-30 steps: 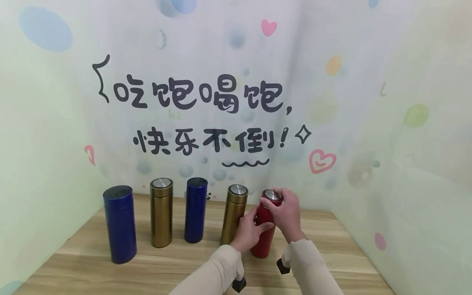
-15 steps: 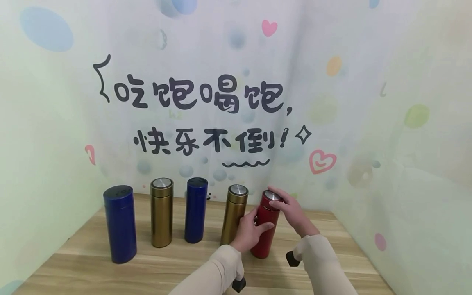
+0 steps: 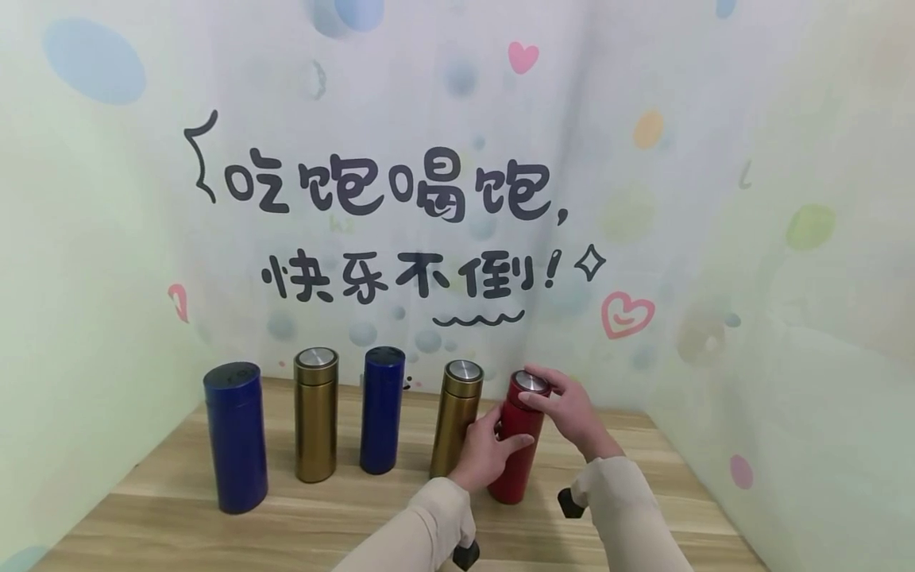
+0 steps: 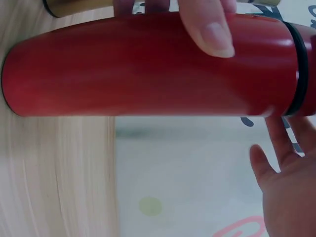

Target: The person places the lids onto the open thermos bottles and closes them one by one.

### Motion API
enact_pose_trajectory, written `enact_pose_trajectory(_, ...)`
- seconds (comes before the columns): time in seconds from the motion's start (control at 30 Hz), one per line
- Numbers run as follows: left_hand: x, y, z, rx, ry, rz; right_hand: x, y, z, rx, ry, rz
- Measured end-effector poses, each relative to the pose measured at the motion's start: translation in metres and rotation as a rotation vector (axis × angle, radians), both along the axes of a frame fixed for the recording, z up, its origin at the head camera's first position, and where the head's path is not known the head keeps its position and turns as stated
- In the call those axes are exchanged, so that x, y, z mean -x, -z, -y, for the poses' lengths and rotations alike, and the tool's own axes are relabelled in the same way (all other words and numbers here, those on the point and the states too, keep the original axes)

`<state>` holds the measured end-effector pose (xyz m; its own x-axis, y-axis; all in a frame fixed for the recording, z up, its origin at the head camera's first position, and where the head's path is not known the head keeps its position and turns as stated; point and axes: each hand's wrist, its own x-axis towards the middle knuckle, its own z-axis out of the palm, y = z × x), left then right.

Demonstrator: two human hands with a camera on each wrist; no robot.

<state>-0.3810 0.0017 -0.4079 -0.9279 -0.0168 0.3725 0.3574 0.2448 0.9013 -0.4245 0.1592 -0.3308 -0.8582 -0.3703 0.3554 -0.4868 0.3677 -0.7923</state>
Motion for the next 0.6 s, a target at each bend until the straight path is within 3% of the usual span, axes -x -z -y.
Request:
enact_pose_trajectory(0.33, 0.002, 0.0, -0.001, 0.018, -0.016, -0.003, -0.004, 0.01, 0.02, -0.055, 0.276, -0.214)
enact_pose_trajectory(0.5, 0.005, 0.001, -0.001, 0.046, -0.033, -0.001, -0.012, 0.012, 0.034, -0.041, 0.402, -0.224)
enact_pose_trajectory(0.6, 0.006, 0.001, -0.001, 0.05, -0.034, 0.002, -0.013, 0.011, 0.036, -0.029, 0.396, -0.18)
